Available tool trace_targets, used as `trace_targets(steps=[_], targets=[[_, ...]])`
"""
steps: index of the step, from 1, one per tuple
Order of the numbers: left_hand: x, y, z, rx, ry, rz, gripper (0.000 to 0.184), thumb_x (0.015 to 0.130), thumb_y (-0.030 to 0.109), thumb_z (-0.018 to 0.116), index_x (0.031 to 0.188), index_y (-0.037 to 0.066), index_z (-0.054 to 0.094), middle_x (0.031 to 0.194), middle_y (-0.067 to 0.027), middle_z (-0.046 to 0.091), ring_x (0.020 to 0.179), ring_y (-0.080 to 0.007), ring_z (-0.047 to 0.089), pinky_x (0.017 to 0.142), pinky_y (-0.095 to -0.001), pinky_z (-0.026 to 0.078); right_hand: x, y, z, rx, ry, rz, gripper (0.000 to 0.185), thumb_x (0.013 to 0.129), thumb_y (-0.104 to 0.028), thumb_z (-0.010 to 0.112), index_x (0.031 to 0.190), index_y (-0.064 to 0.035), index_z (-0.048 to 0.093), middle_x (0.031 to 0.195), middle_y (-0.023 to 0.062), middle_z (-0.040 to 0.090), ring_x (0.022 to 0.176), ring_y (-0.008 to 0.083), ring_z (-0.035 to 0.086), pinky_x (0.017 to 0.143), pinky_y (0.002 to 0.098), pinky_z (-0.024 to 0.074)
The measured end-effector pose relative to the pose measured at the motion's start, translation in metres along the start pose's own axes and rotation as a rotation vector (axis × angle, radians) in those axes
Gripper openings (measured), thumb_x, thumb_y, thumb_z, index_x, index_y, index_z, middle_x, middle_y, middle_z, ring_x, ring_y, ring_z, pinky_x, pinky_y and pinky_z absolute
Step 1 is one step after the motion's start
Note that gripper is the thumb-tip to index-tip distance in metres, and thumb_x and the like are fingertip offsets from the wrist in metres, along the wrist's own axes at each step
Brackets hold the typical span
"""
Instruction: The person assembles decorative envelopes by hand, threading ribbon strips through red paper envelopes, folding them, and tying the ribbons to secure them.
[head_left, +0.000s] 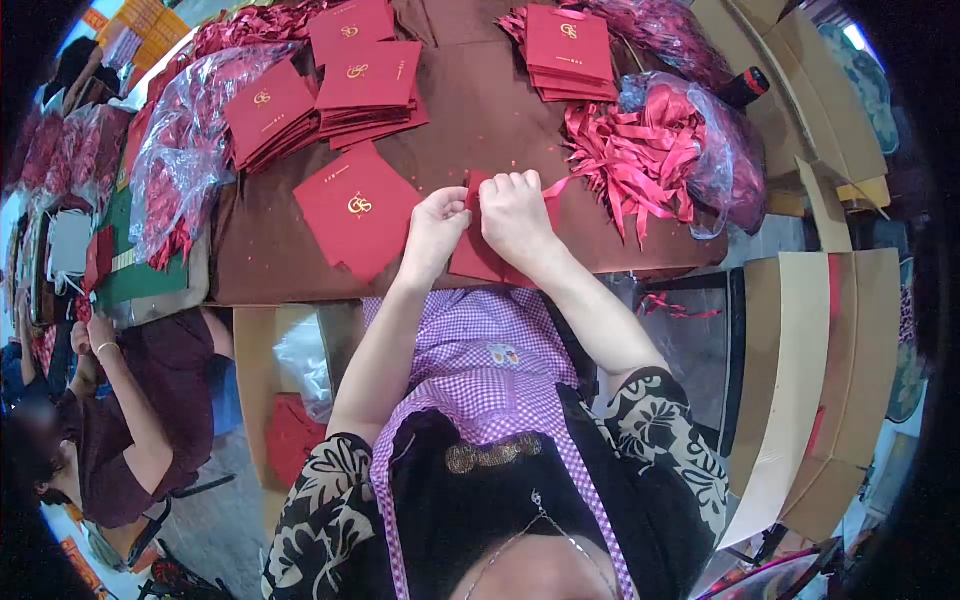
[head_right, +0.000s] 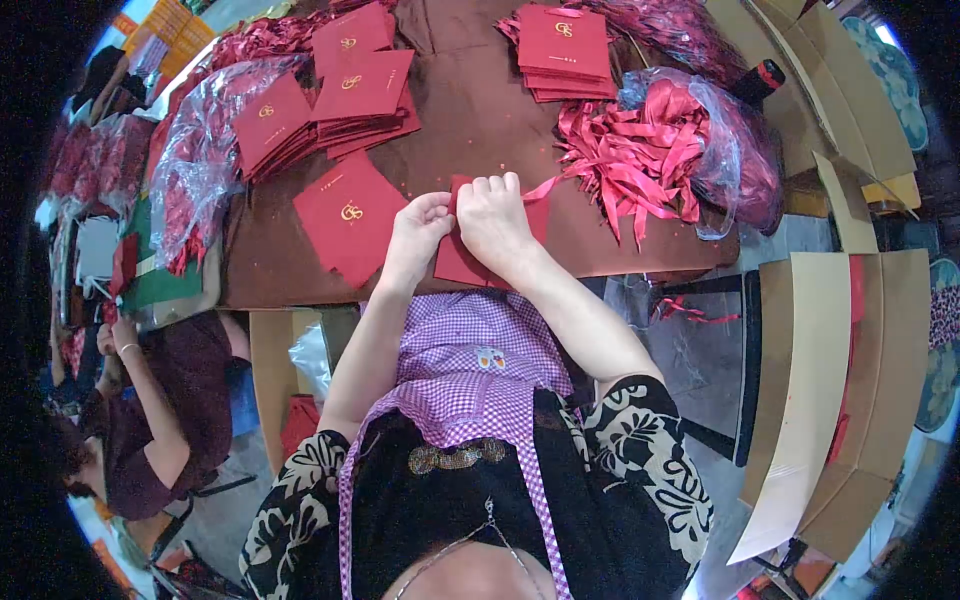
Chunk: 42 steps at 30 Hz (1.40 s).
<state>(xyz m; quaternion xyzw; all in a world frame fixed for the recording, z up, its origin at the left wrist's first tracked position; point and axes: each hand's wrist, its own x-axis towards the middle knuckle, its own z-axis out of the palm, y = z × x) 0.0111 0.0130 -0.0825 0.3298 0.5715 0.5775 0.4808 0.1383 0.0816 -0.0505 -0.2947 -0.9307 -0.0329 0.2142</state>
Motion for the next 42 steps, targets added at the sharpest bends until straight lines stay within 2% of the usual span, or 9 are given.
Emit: trace_targets(steps=[6,10,16,21,28,34,37,39,42], targets=[[-0.004,0.003,0.005,-0.112,-0.038,0.014,0.033,0.082,-0.008,0.054,0.115,-0.007,0.057,0.091,-0.0026,0.062,0.082,-0.0083,0.058,0.078,-0.022,0.048,-0.002,0.0,0.007,0.048,-0.01,-0.002,0.009,0.073,-0.011,0.055,0.077,-0.0037,0.057,0.073,0.0135,0.059,0.072,0.0284,0.057,0.073,0.0411,0.0388],[-0.008,0.019,0.005,-0.011,0.021,0.004,0.029,0.087,0.001,0.053,0.114,-0.004,0.06,0.082,0.0006,0.06,0.072,-0.005,0.053,0.066,-0.02,0.045,0.003,0.013,-0.012,0.473,-0.066,0.255,0.01,0.076,-0.011,0.061,0.081,-0.0027,0.058,0.079,0.0146,0.063,0.078,0.0311,0.06,0.075,0.0421,0.0389],[-0.005,0.024,0.005,0.0,-0.049,-0.046,0.028,0.089,0.004,0.053,0.114,0.0,0.063,0.076,0.0032,0.06,0.064,-0.0029,0.05,0.06,-0.0195,0.043,-0.001,0.019,-0.005,0.483,0.063,0.189,0.009,0.074,-0.011,0.066,0.075,-0.0042,0.06,0.078,0.0093,0.062,0.082,0.0277,0.059,0.077,0.0397,0.0389],[-0.003,0.011,0.006,0.14,0.004,0.069,0.022,0.088,0.005,0.055,0.108,-0.001,0.064,0.079,0.0004,0.063,0.071,-0.0043,0.054,0.064,-0.0215,0.046,-0.004,0.021,-0.002,0.629,0.122,0.18,0.009,0.072,-0.01,0.067,0.072,-0.0037,0.06,0.077,0.0065,0.06,0.08,0.0261,0.058,0.075,0.0379,0.0404],[-0.003,0.011,0.006,0.39,0.058,0.228,0.018,0.087,0.006,0.058,0.101,-0.003,0.065,0.081,-0.005,0.067,0.076,-0.0078,0.059,0.067,-0.0248,0.049,0.012,0.028,-0.023,0.676,0.123,0.032,0.015,0.075,-0.007,0.064,0.09,-0.0062,0.066,0.093,0.0083,0.061,0.092,0.0257,0.058,0.084,0.038,0.0409],[-0.01,0.025,0.003,0.529,0.085,0.308,0.018,0.087,0.008,0.057,0.099,-0.003,0.065,0.078,-0.0064,0.068,0.07,-0.0111,0.061,0.063,-0.0254,0.048,0.019,0.035,-0.033,0.624,-0.208,-0.046,0.014,0.077,-0.007,0.063,0.09,-0.0101,0.064,0.089,0.005,0.059,0.094,0.0232,0.055,0.09,0.037,0.0345],[-0.007,0.025,-0.009,0.147,0.021,0.013,0.015,0.088,0.008,0.057,0.095,-0.002,0.065,0.076,-0.005,0.066,0.064,-0.0082,0.057,0.057,-0.0214,0.045,0.018,0.046,-0.032,0.623,-0.209,-0.07,0.007,0.078,-0.005,0.062,0.084,-0.0071,0.062,0.082,0.0071,0.059,0.087,0.0252,0.057,0.081,0.0366,0.0411],[-0.001,0.026,-0.026,-0.025,0.076,-0.003,0.014,0.09,0.008,0.054,0.098,-0.001,0.061,0.08,-0.0058,0.066,0.063,-0.008,0.055,0.056,-0.021,0.046,0.018,0.057,-0.031,0.677,-0.185,-0.081,0.005,0.077,-0.003,0.061,0.082,-0.0039,0.061,0.078,0.0097,0.059,0.081,0.0275,0.059,0.071,0.0357,0.046],[0.007,0.029,-0.051,-0.28,0.19,0.056,0.014,0.092,0.008,0.053,0.1,-0.001,0.06,0.08,-0.0069,0.063,0.062,-0.0093,0.054,0.055,-0.0205,0.045,0.017,0.066,-0.038,0.668,-0.192,-0.048,0.006,0.078,-0.002,0.061,0.083,-0.0033,0.06,0.08,0.0097,0.06,0.082,0.027,0.059,0.072,0.0347,0.0461]])
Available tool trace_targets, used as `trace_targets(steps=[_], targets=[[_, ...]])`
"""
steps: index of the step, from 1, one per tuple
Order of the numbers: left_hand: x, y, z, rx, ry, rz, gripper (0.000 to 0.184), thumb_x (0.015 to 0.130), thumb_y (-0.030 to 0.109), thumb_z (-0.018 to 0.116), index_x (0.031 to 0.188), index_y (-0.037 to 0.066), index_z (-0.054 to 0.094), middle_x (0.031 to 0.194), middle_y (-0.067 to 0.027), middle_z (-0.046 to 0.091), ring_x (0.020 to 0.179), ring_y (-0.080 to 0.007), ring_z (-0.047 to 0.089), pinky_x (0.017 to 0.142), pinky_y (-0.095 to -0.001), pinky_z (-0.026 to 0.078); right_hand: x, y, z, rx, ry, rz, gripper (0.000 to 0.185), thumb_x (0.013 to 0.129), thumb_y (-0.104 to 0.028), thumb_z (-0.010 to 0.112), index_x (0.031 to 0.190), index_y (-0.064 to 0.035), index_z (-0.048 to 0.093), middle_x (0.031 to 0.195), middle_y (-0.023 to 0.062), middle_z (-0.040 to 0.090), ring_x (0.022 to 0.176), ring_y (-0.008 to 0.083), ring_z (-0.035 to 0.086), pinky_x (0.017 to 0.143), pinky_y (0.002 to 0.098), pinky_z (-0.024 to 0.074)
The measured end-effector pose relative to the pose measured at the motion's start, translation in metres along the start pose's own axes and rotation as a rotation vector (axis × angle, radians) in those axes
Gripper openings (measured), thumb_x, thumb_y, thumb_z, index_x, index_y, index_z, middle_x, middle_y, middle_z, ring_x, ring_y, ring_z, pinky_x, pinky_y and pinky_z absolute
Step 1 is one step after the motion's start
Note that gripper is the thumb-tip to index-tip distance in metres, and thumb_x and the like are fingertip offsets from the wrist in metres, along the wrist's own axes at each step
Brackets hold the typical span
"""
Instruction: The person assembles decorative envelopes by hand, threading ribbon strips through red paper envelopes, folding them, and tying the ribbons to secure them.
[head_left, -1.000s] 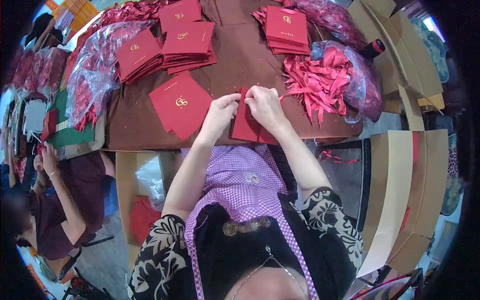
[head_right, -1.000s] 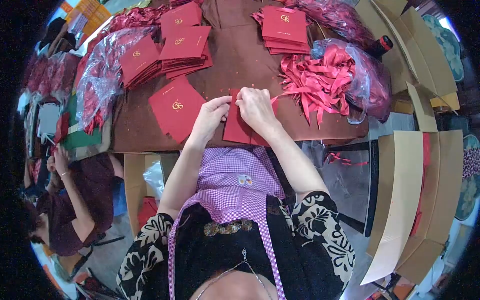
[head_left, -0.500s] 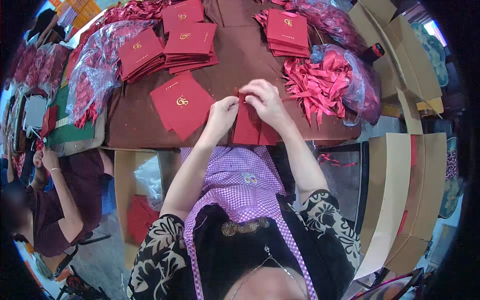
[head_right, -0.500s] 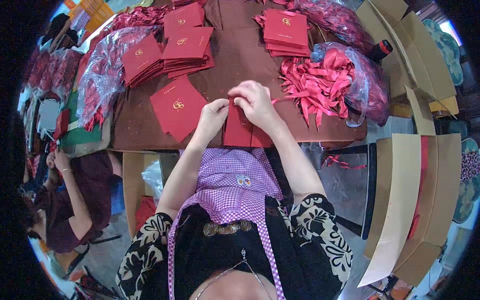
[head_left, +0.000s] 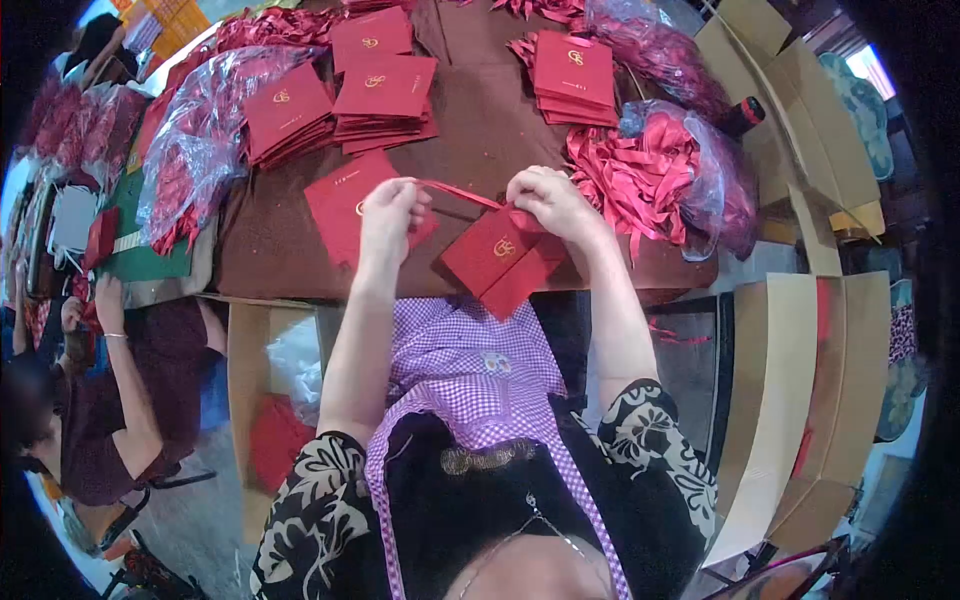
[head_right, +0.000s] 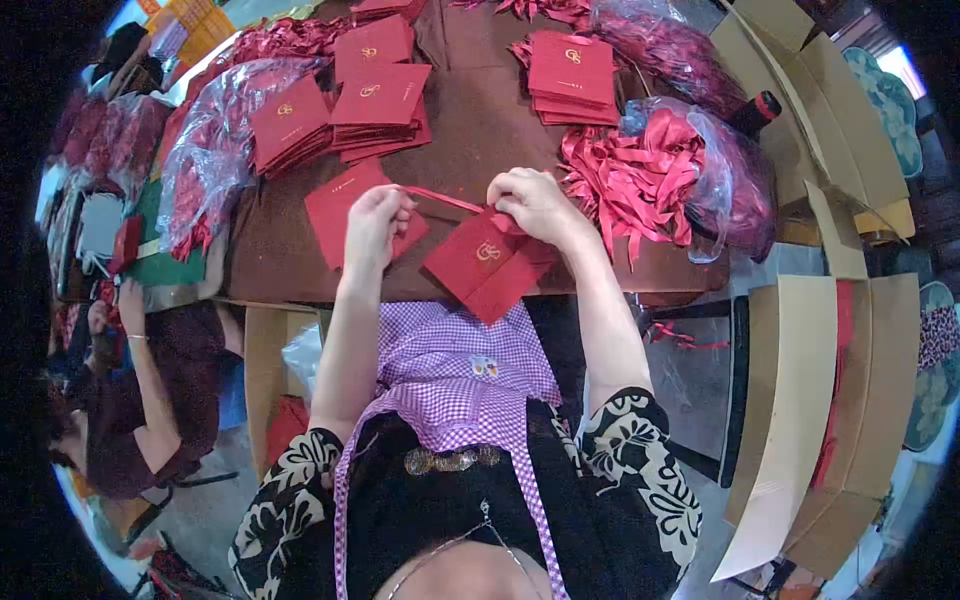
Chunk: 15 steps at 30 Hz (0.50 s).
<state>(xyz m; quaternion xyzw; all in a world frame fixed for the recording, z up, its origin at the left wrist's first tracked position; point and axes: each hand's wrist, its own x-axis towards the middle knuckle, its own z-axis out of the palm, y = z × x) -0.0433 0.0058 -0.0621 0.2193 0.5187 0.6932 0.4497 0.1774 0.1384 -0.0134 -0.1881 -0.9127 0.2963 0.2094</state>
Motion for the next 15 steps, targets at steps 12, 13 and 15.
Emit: trace_targets(steps=[12,13,15], targets=[[-0.034,-0.003,0.023,0.971,-0.228,0.419,0.021,0.076,0.016,0.07,0.091,0.002,0.068,0.075,-0.0132,0.057,0.076,-0.026,0.057,0.073,-0.0355,0.047,-0.001,0.024,0.027,0.147,0.114,0.253,0.011,0.08,-0.01,0.06,0.089,-0.005,0.065,0.088,0.0124,0.062,0.087,0.0303,0.06,0.077,0.0384,0.0467],[-0.031,-0.017,0.022,0.986,-0.238,0.434,0.026,0.073,0.017,0.072,0.093,0.002,0.068,0.076,-0.0129,0.057,0.076,-0.0262,0.057,0.071,-0.0349,0.047,-0.001,0.024,0.027,0.144,0.117,0.254,0.011,0.08,-0.01,0.06,0.089,-0.005,0.065,0.088,0.0124,0.062,0.087,0.0303,0.06,0.077,0.0384,0.0467],[-0.03,-0.023,0.025,1.032,-0.234,0.369,0.025,0.071,0.015,0.074,0.09,0.002,0.067,0.075,-0.0113,0.057,0.074,-0.0228,0.058,0.069,-0.0336,0.047,0.001,0.026,0.027,0.0,0.149,0.183,0.01,0.08,-0.003,0.062,0.09,-0.0011,0.063,0.086,0.0103,0.061,0.085,0.0215,0.06,0.076,0.0302,0.0466]])
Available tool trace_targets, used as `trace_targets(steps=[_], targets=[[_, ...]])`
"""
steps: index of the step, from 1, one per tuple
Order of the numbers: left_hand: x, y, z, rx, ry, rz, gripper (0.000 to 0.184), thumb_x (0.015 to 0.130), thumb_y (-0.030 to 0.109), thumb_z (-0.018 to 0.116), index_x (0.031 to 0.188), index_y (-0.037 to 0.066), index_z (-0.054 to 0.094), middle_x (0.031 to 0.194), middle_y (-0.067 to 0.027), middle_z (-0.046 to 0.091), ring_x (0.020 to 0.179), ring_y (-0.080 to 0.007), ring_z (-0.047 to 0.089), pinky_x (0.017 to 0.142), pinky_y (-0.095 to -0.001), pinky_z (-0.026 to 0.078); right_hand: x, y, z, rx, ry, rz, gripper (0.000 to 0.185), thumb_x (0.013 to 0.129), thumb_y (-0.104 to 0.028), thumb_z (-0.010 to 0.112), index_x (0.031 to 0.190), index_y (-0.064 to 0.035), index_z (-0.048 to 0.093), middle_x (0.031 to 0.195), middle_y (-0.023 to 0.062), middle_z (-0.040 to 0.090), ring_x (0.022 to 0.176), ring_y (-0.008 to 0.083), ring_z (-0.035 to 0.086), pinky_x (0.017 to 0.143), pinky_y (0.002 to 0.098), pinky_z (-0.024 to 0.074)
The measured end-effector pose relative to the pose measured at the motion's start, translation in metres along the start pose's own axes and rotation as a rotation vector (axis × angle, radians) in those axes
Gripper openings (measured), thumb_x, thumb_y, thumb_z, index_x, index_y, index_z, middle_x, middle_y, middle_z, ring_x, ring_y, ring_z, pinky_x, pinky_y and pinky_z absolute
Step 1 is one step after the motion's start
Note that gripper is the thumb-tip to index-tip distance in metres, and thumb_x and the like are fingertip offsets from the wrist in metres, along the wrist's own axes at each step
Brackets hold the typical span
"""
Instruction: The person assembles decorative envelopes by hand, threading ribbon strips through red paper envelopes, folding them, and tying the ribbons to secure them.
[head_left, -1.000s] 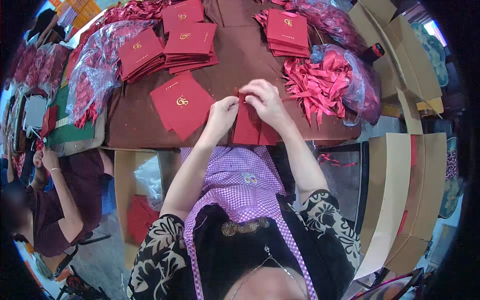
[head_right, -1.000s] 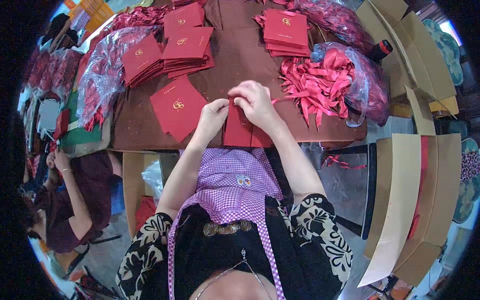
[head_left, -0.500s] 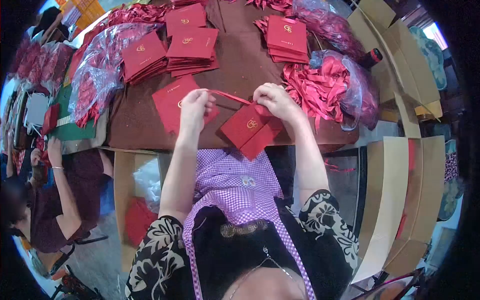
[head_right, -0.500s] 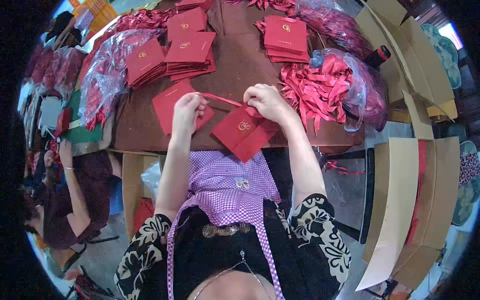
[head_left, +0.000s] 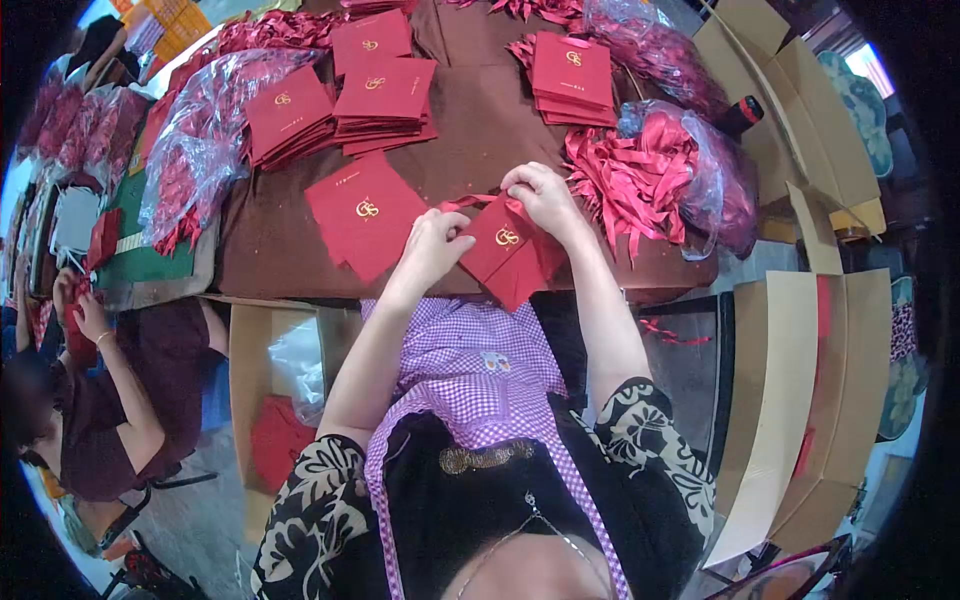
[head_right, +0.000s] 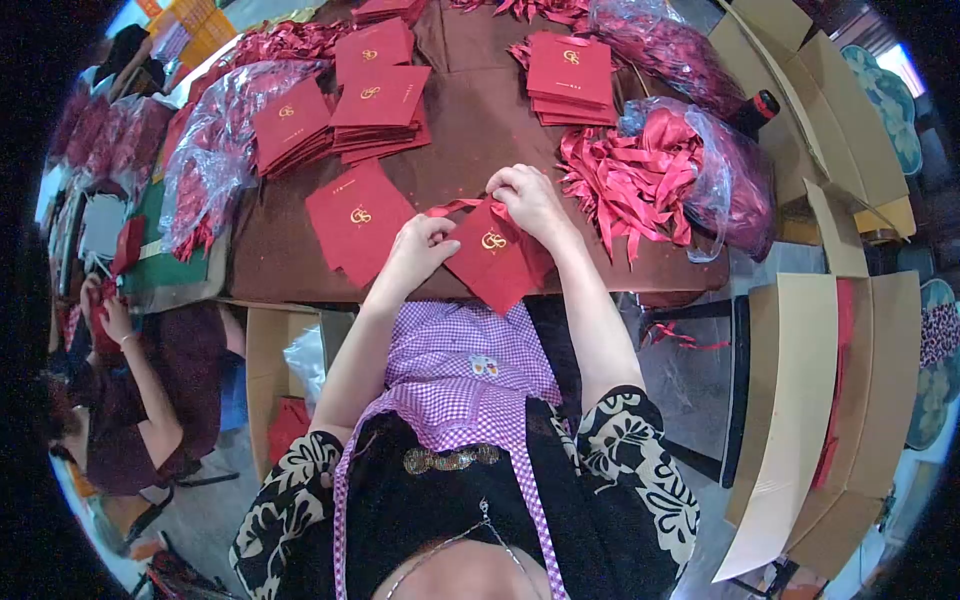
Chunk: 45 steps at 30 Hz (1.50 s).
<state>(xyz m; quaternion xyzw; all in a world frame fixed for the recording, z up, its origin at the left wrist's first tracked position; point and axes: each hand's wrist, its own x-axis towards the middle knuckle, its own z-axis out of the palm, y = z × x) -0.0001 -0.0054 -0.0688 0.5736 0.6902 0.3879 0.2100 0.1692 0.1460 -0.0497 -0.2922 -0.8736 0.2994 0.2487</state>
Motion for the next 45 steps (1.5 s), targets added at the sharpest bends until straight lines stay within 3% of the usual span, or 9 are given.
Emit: trace_targets(steps=[6,15,22,24,29,32,38,43,45], targets=[[0.003,-0.006,-0.001,-0.073,0.117,-0.13,0.02,0.07,0.013,0.073,0.086,0.001,0.067,0.077,-0.01,0.059,0.068,-0.0187,0.058,0.065,-0.0321,0.048,-0.009,-0.013,-0.004,-0.17,0.4,-0.192,0.012,0.078,-0.01,0.067,0.085,-0.0009,0.063,0.084,0.011,0.061,0.083,0.0253,0.06,0.073,0.0338,0.0476],[0.007,0.0,-0.005,-0.051,0.316,-0.115,0.016,0.073,0.011,0.071,0.084,0.0,0.067,0.072,-0.01,0.059,0.065,-0.0183,0.059,0.061,-0.0309,0.047,-0.063,-0.019,0.016,-0.343,0.253,-0.077,0.017,0.077,-0.014,0.07,0.083,-0.0009,0.062,0.083,0.0135,0.06,0.076,0.027,0.06,0.066,0.0355,0.0483],[0.01,0.003,-0.016,-0.09,0.238,-0.236,0.018,0.077,0.01,0.068,0.091,-0.001,0.065,0.067,-0.0059,0.063,0.065,-0.011,0.059,0.06,-0.0279,0.047,-0.06,-0.021,0.005,0.172,0.317,0.33,0.016,0.078,-0.014,0.068,0.085,-0.0011,0.06,0.082,0.0137,0.06,0.073,0.0275,0.059,0.067,0.0355,0.0478],[0.011,0.005,-0.017,-0.137,0.218,-0.245,0.018,0.078,0.009,0.067,0.092,-0.002,0.065,0.068,-0.0061,0.063,0.067,-0.0103,0.059,0.061,-0.0271,0.047,-0.061,-0.009,0.013,-0.171,0.296,0.011,0.015,0.078,-0.013,0.068,0.085,-0.0025,0.06,0.081,0.0144,0.059,0.075,0.0303,0.058,0.07,0.0381,0.0475],[0.008,-0.004,-0.021,-0.309,0.126,-0.295,0.021,0.081,0.004,0.061,0.101,-0.005,0.064,0.078,-0.0063,0.065,0.076,-0.0091,0.059,0.069,-0.0244,0.048,-0.062,0.011,0.023,-0.164,0.315,-0.044,0.012,0.08,-0.011,0.065,0.087,-0.0021,0.058,0.079,0.0152,0.059,0.074,0.0353,0.058,0.069,0.0406,0.0473],[0.01,-0.013,-0.019,-0.57,-0.004,-0.396,0.027,0.084,-0.003,0.055,0.11,-0.007,0.06,0.094,-0.007,0.065,0.087,-0.0127,0.06,0.081,-0.0235,0.046,-0.06,0.007,0.019,0.39,0.308,0.393,0.007,0.088,-0.01,0.058,0.087,-0.004,0.057,0.068,0.0019,0.056,0.06,0.0108,0.055,0.054,0.0238,0.0439],[0.008,-0.018,-0.017,-0.618,-0.005,-0.417,0.03,0.085,-0.003,0.054,0.114,-0.008,0.057,0.098,-0.0088,0.064,0.09,-0.0134,0.06,0.082,-0.0235,0.047,-0.065,-0.027,-0.007,1.328,0.126,0.242,0.021,0.088,-0.002,0.055,0.109,-0.0002,0.059,0.087,0.0043,0.063,0.073,0.011,0.059,0.066,0.024,0.0497],[0.009,-0.022,-0.014,-0.618,0.007,-0.415,0.029,0.085,-0.002,0.055,0.114,-0.007,0.057,0.097,-0.0084,0.064,0.089,-0.0127,0.06,0.081,-0.0232,0.047,-0.057,-0.056,-0.004,1.142,0.144,0.24,0.02,0.086,0.005,0.055,0.104,0.001,0.061,0.093,0.0056,0.064,0.081,0.0147,0.061,0.077,0.0278,0.0506],[0.008,-0.023,-0.013,-0.635,0.014,-0.419,0.029,0.085,-0.002,0.055,0.113,-0.007,0.058,0.097,-0.0081,0.064,0.088,-0.0125,0.06,0.08,-0.023,0.047,-0.051,-0.056,0.003,0.456,0.213,0.067,0.016,0.086,0.005,0.054,0.098,0.0002,0.063,0.095,0.0072,0.065,0.079,0.0153,0.062,0.077,0.0279,0.0504]])
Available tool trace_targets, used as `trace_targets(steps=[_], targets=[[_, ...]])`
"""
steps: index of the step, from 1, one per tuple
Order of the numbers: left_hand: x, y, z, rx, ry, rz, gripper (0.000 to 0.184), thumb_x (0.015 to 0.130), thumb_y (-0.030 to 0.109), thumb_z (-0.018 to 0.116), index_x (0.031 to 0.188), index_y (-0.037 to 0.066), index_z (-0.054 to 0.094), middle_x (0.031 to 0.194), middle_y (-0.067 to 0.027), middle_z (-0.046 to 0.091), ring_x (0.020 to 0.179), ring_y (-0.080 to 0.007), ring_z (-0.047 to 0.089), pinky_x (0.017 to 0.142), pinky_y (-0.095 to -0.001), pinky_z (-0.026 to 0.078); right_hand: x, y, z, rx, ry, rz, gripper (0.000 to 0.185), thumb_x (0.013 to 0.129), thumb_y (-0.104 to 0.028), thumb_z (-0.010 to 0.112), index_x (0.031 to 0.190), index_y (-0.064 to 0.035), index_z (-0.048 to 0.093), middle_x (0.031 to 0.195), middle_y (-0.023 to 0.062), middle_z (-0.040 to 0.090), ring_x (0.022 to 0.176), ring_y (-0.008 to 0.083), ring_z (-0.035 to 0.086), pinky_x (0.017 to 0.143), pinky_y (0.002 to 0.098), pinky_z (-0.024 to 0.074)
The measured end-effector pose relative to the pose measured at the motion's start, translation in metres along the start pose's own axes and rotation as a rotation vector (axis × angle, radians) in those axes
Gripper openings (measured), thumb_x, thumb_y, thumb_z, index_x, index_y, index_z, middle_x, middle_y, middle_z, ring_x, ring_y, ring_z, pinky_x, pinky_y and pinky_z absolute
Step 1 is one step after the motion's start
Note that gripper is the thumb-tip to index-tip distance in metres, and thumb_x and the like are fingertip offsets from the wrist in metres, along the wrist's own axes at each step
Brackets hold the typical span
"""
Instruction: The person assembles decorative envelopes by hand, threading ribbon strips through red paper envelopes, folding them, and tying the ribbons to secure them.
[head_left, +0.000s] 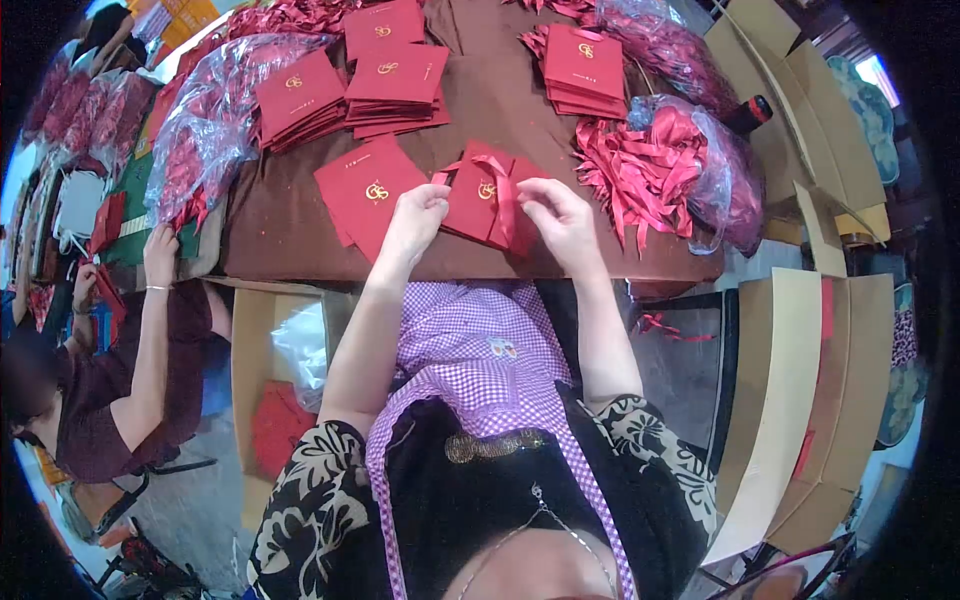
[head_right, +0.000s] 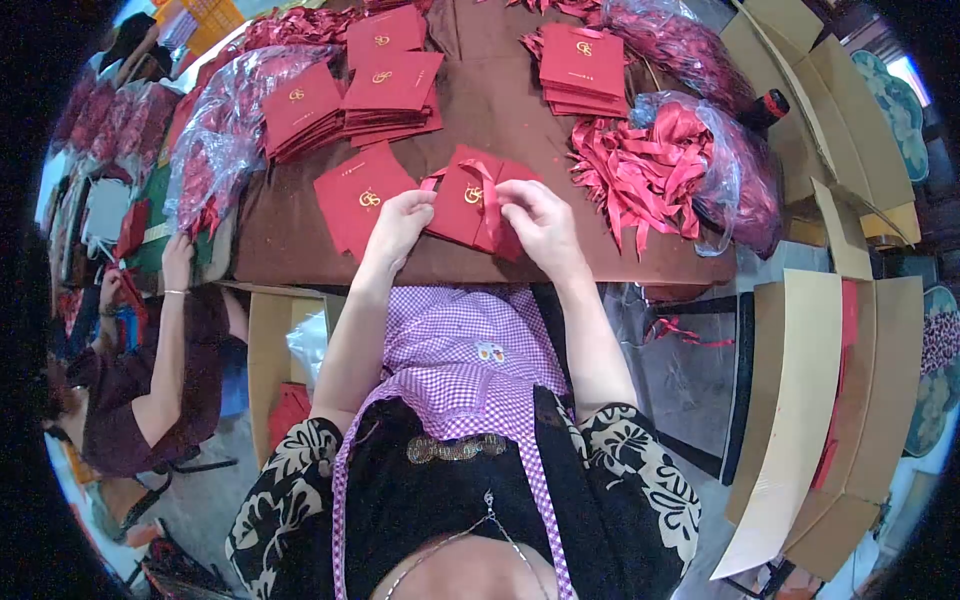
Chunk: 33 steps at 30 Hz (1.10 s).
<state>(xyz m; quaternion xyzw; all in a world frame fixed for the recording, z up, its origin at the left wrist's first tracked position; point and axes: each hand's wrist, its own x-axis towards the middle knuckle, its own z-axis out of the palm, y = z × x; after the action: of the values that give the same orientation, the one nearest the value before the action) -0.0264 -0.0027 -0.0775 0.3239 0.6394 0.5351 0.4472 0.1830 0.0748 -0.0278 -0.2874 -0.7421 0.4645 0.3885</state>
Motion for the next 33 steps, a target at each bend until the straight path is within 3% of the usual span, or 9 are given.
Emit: trace_targets(steps=[1,5,12,19,24,27,30,33], targets=[[-0.001,0.001,0.0,0.011,-0.005,-0.001,0.028,0.085,-0.003,0.055,0.113,-0.007,0.058,0.096,-0.0076,0.065,0.088,-0.0122,0.06,0.08,-0.0228,0.047,0.004,-0.001,0.0,-0.277,-0.007,-0.145,0.019,0.082,0.006,0.054,0.097,-0.0022,0.063,0.093,0.0089,0.063,0.082,0.0214,0.062,0.078,0.0313,0.0495],[0.002,-0.006,-0.002,-0.019,0.007,-0.007,0.026,0.084,-0.003,0.054,0.109,-0.007,0.059,0.093,-0.0065,0.065,0.086,-0.0112,0.06,0.078,-0.0221,0.047,0.003,0.01,0.002,-0.55,-0.131,-0.36,0.031,0.071,0.009,0.053,0.095,-0.0062,0.065,0.092,0.0103,0.058,0.092,0.0313,0.056,0.081,0.0385,0.0467],[0.003,-0.007,-0.002,-0.034,0.006,0.012,0.027,0.083,-0.003,0.056,0.109,-0.007,0.06,0.092,-0.0054,0.065,0.082,-0.0107,0.059,0.077,-0.0214,0.047,-0.012,0.022,-0.012,-0.745,-0.286,-0.323,0.025,0.074,0.001,0.057,0.095,-0.0109,0.064,0.098,0.0071,0.056,0.094,0.0269,0.054,0.081,0.0362,0.044],[0.005,-0.008,-0.003,-0.033,0.001,-0.007,0.027,0.082,-0.002,0.056,0.109,-0.007,0.06,0.091,-0.0053,0.064,0.083,-0.0109,0.059,0.076,-0.0216,0.047,-0.011,0.028,-0.014,-0.769,-0.381,-0.363,0.017,0.074,-0.003,0.06,0.09,-0.0107,0.061,0.1,0.0067,0.055,0.095,0.0269,0.054,0.081,0.0377,0.0431],[0.007,-0.01,-0.005,-0.015,-0.015,0.017,0.026,0.081,-0.003,0.056,0.107,-0.007,0.06,0.09,-0.0049,0.064,0.08,-0.0096,0.059,0.073,-0.0213,0.047,-0.003,0.014,-0.001,-0.658,-0.187,-0.572,0.015,0.073,-0.006,0.064,0.088,-0.0077,0.059,0.103,0.0083,0.058,0.098,0.0261,0.056,0.086,0.0389,0.0405],[0.006,-0.008,-0.004,-0.065,-0.04,0.01,0.025,0.082,-0.004,0.055,0.105,-0.007,0.061,0.089,-0.0044,0.064,0.078,-0.0088,0.058,0.072,-0.021,0.047,0.004,0.013,0.008,-0.451,-0.262,-0.465,0.014,0.075,-0.007,0.064,0.089,-0.0065,0.06,0.099,0.0075,0.061,0.097,0.0248,0.057,0.088,0.0375,0.0389],[0.005,-0.007,-0.003,-0.043,-0.013,0.013,0.023,0.082,-0.004,0.055,0.104,-0.007,0.062,0.087,-0.0038,0.064,0.076,-0.0084,0.057,0.07,-0.0209,0.046,0.007,0.012,0.029,-0.403,-0.147,-0.411,0.011,0.077,-0.006,0.063,0.087,-0.0078,0.059,0.086,0.0049,0.062,0.087,0.0226,0.058,0.083,0.0375,0.0388],[0.004,-0.007,-0.002,-0.062,-0.003,0.005,0.022,0.083,-0.005,0.055,0.104,-0.006,0.062,0.086,-0.0034,0.063,0.076,-0.0084,0.057,0.069,-0.0207,0.046,0.014,0.023,0.039,-0.437,-0.143,-0.406,0.008,0.079,-0.011,0.063,0.086,-0.0083,0.06,0.083,0.0047,0.061,0.082,0.0225,0.058,0.081,0.0373,0.038]])
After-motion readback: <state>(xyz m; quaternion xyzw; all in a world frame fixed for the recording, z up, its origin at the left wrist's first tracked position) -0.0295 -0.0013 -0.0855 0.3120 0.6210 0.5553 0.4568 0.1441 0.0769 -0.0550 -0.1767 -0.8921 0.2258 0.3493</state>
